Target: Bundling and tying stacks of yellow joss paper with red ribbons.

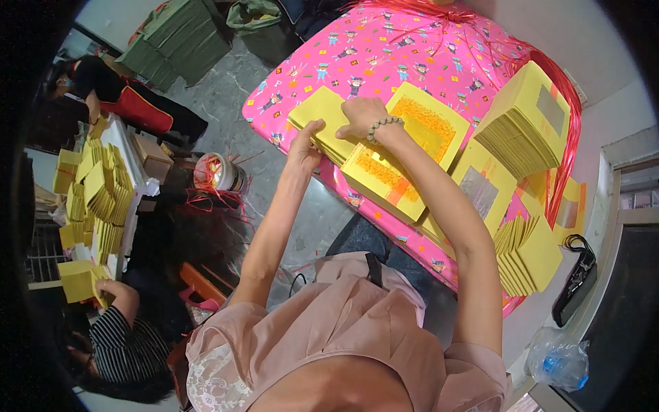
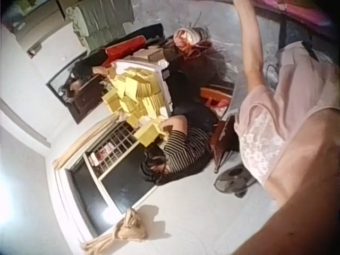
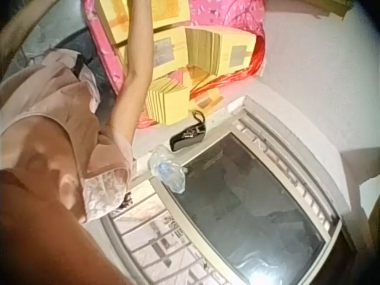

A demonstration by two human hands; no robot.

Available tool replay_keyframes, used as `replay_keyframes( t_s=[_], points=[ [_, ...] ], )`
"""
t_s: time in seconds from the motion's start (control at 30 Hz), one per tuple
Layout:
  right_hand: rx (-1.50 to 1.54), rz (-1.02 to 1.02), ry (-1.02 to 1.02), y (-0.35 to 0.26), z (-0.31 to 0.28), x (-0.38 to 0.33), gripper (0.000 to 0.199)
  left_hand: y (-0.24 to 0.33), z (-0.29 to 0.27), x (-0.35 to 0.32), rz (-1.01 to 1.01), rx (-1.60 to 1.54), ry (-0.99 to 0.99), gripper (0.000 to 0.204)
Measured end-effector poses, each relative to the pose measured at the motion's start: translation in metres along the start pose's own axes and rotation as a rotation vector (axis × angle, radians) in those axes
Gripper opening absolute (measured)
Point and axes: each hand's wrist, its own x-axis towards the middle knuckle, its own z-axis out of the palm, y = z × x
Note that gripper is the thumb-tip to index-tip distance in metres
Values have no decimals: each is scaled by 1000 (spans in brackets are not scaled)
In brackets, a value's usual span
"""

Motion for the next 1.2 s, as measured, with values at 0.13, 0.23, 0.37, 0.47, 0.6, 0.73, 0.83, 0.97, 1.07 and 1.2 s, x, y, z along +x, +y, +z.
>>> replay_keyframes(
  t_s=[0.13, 0.23, 0.37, 0.47, 0.6, 0.73, 0.83, 0.97, 1.07, 1.2],
  points=[
    [100, -21, 178, 0, -10, -16, 51, 17, 15, -16, 220, 123, -73, 48],
    [416, -26, 505, -1, -24, -28, 59, 43, 35, -38, 469, 213, 28, 63],
    [625, -54, 727, 5, -48, -61, 89, 77, 59, -77, 740, 332, -409, 70],
    [882, -113, 780, 7, -59, -97, 104, 79, 74, -104, 767, 382, -607, 69],
    [1079, -268, 749, 15, -56, -149, 100, 52, 92, -118, 652, 566, -845, 76],
    [1195, -178, 880, 19, -30, -179, 91, 16, 100, -119, 584, 593, -972, 80],
    [1251, -117, 931, 21, -8, -186, 92, -4, 98, -117, 442, 563, -960, 79],
    [1251, -114, 994, 18, 12, -182, 92, -21, 93, -117, 529, 582, -876, 77],
    [1254, -125, 1030, 13, 20, -179, 93, -24, 92, -117, 628, 644, -881, 77],
    [1245, -112, 1027, 11, 23, -184, 96, -30, 97, -122, 660, 631, -827, 82]
  ],
)
